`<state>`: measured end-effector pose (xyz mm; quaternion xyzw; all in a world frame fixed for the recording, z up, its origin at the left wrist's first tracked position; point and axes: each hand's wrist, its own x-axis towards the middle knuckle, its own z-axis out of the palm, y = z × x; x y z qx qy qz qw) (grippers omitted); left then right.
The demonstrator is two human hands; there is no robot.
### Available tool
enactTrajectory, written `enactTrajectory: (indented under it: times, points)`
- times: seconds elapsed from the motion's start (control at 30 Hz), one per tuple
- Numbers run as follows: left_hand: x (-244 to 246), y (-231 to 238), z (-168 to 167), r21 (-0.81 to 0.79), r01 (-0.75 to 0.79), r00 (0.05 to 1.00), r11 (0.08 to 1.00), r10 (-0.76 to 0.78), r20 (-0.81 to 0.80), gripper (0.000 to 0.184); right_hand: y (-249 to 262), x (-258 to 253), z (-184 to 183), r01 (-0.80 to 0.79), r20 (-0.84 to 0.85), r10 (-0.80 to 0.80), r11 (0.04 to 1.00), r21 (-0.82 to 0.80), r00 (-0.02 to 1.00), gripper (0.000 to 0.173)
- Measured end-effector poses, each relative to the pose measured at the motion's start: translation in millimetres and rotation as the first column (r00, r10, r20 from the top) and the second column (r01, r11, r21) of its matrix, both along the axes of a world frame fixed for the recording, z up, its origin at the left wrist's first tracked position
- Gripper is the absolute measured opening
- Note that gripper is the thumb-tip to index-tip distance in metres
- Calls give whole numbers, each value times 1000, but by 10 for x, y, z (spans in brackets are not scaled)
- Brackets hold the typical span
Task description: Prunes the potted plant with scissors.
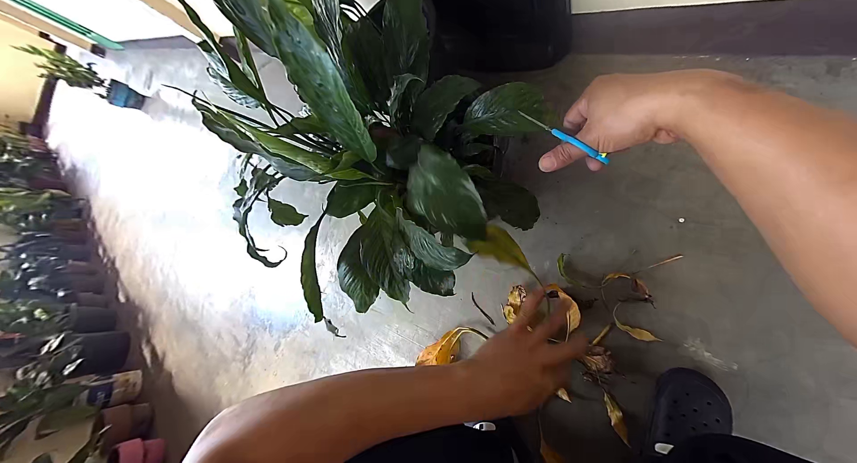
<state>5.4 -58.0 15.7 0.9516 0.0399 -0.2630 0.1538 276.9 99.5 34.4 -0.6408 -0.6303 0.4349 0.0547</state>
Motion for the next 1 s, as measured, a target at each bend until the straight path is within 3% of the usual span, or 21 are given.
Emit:
enactTrajectory:
  times: [0.1,0.2,0.27,0.3,0.37,0.4,0.47,0.57,0.67,0.83,0.93,1.0]
  points:
    - [83,22,28,-175,-8,984,984,-23,-179,31,-2,45,-30,-26,76,27,1000,-13,997,53]
    - [49,510,323,-104,-260,965,960,263,19,28,3,141,-106,-44,154,46,999,-22,987,54]
    - [-53,1027,560,-65,-442,840,895,438,320,22,2,227,-192,-22,181,28,999,-38,983,56]
    - [-110,1308,691,-85,-541,731,837,518,445,22,8,264,-226,-12,196,22,999,-52,980,56]
    - [-227,1829,956,-106,-732,499,673,635,590,26,21,310,-271,-8,224,22,998,-64,974,57]
    - [-292,2061,1052,-25,-809,455,587,654,604,28,27,325,-286,-16,245,31,998,-63,969,58]
    - [-397,2403,1104,239,-859,511,453,724,463,33,13,328,-292,-27,266,44,997,-69,963,59]
    - [-649,2703,833,455,-760,585,463,793,170,54,-21,331,-304,-45,258,64,996,-77,964,60]
    - [-889,2632,752,446,-731,637,516,751,175,55,-58,349,-297,-55,244,81,992,-110,966,59]
    - [-1058,2104,693,561,-520,832,644,531,161,25,-52,404,-383,-70,276,110,986,-151,955,59]
    - [-1034,1886,639,549,-493,860,676,474,189,18,-14,372,-450,-84,284,129,982,-167,950,58]
    - [-994,1911,638,504,-531,847,681,441,298,16,4,334,-464,-91,292,139,981,-171,946,58]
